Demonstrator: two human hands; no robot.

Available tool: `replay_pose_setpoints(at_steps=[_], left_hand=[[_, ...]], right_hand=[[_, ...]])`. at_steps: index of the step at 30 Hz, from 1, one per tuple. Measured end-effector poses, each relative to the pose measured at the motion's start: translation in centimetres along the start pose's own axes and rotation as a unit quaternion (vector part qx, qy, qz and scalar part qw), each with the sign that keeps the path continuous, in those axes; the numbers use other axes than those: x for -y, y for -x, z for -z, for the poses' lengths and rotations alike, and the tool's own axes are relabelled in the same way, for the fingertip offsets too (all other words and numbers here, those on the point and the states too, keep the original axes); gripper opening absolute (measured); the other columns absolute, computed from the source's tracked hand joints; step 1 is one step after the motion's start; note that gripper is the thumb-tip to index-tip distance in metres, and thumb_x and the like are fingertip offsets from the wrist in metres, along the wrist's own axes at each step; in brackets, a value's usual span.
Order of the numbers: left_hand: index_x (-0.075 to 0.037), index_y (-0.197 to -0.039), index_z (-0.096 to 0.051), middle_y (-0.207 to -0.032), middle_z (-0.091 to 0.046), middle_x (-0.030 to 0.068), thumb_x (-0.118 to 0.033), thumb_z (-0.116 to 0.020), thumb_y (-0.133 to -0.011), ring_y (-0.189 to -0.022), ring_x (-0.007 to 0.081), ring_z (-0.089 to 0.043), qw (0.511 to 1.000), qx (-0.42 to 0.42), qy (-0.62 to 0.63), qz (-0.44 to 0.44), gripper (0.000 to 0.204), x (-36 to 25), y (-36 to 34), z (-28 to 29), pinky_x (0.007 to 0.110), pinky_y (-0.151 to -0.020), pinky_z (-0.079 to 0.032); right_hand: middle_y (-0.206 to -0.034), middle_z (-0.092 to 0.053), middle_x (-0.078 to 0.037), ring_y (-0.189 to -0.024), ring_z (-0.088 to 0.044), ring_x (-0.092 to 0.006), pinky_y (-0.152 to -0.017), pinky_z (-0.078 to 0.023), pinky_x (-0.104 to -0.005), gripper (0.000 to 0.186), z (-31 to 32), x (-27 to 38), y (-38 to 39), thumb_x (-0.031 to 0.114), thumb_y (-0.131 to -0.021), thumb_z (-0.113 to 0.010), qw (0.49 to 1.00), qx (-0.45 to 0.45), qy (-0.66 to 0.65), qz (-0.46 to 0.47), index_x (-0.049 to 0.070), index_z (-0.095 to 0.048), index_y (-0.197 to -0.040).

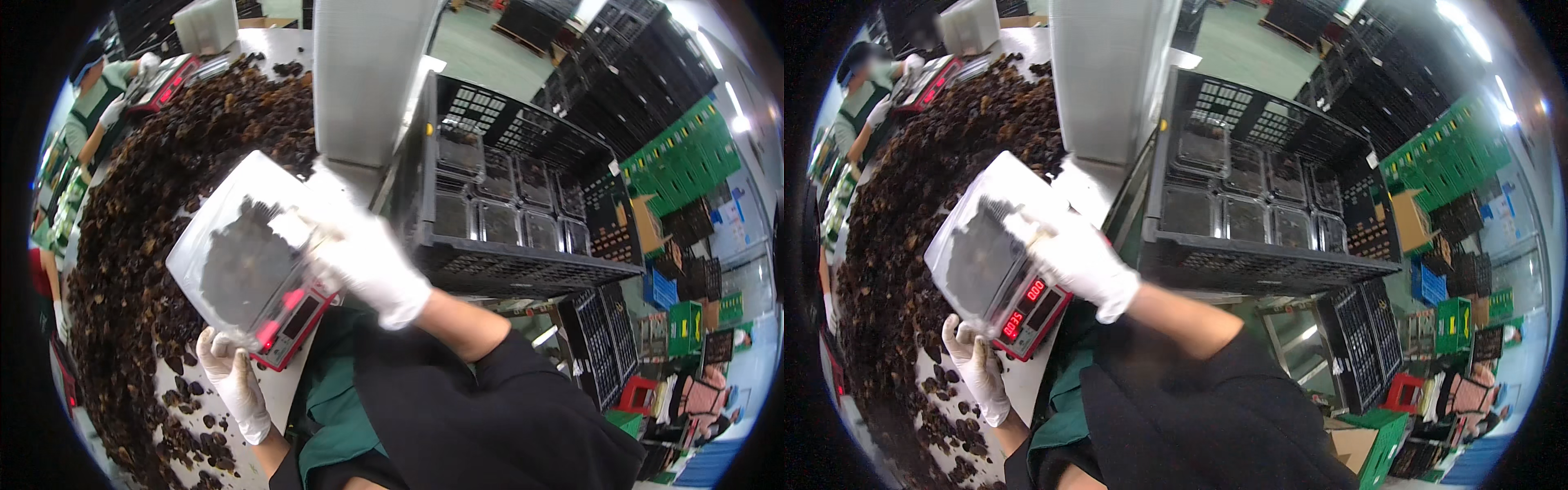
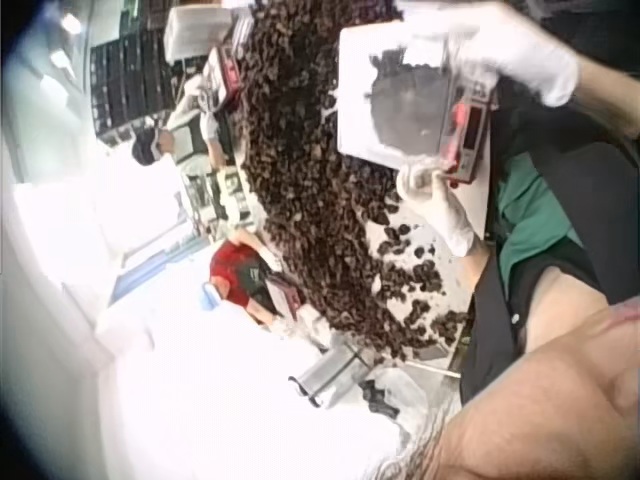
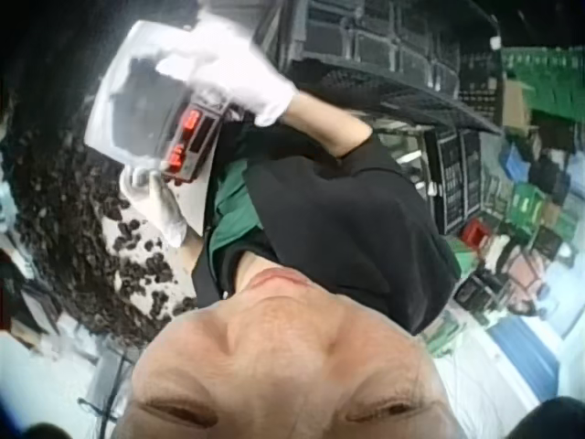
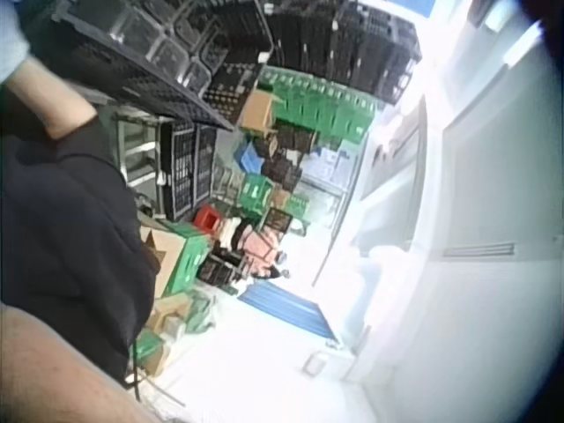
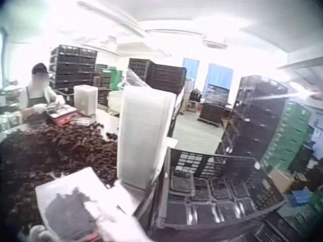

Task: The person scoops dried black mushrooms from a large pile on a stainless steel table into a clear plastic container placed on a digital scale. After weighing the mushrooms, the person places the filled container into a black crate and repeats the process.

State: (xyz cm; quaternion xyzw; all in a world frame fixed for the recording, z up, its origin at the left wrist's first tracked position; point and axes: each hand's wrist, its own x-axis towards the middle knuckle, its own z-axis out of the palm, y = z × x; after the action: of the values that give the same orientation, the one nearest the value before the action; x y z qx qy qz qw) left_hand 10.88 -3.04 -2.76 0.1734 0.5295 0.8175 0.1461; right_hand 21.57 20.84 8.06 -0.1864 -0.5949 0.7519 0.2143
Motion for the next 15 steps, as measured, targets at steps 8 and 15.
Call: replay_pose_setpoints(at_steps=[8,15], left_hand=[[-0.003,-0.148,-0.041,-0.122,-0.060,0.0114,-0.013,-0.060,-0.098,-0.104,0.0195,-0.061,0.994,-0.056,-0.093,-0.002,0.054,0.7,-0.1,3.2,0.035,-0.097,-0.048],[0.002,-0.140,-0.049,-0.115,-0.063,0.0104,-0.008,-0.057,-0.099,-0.099,0.0176,-0.063,0.977,-0.160,-0.137,0.022,0.043,1.5,2.4,8.1,0.030,-0.091,-0.051]], right_hand=[[-0.092,-0.068,-0.010,-0.075,-0.060,-0.0121,-0.067,-0.051,-0.0249,0.021,26.3,8.2,2.9,0.009,-0.094,-0.058,0.950,-0.257,0.003,0.179,-0.008,-0.066,-0.104],[-0.083,-0.066,-0.023,-0.078,-0.063,-0.0383,-0.073,-0.050,-0.0441,0.042,40.0,-0.2,0.3,0.041,-0.096,-0.059,0.586,-0.291,0.757,0.011,0.001,-0.062,-0.084]])
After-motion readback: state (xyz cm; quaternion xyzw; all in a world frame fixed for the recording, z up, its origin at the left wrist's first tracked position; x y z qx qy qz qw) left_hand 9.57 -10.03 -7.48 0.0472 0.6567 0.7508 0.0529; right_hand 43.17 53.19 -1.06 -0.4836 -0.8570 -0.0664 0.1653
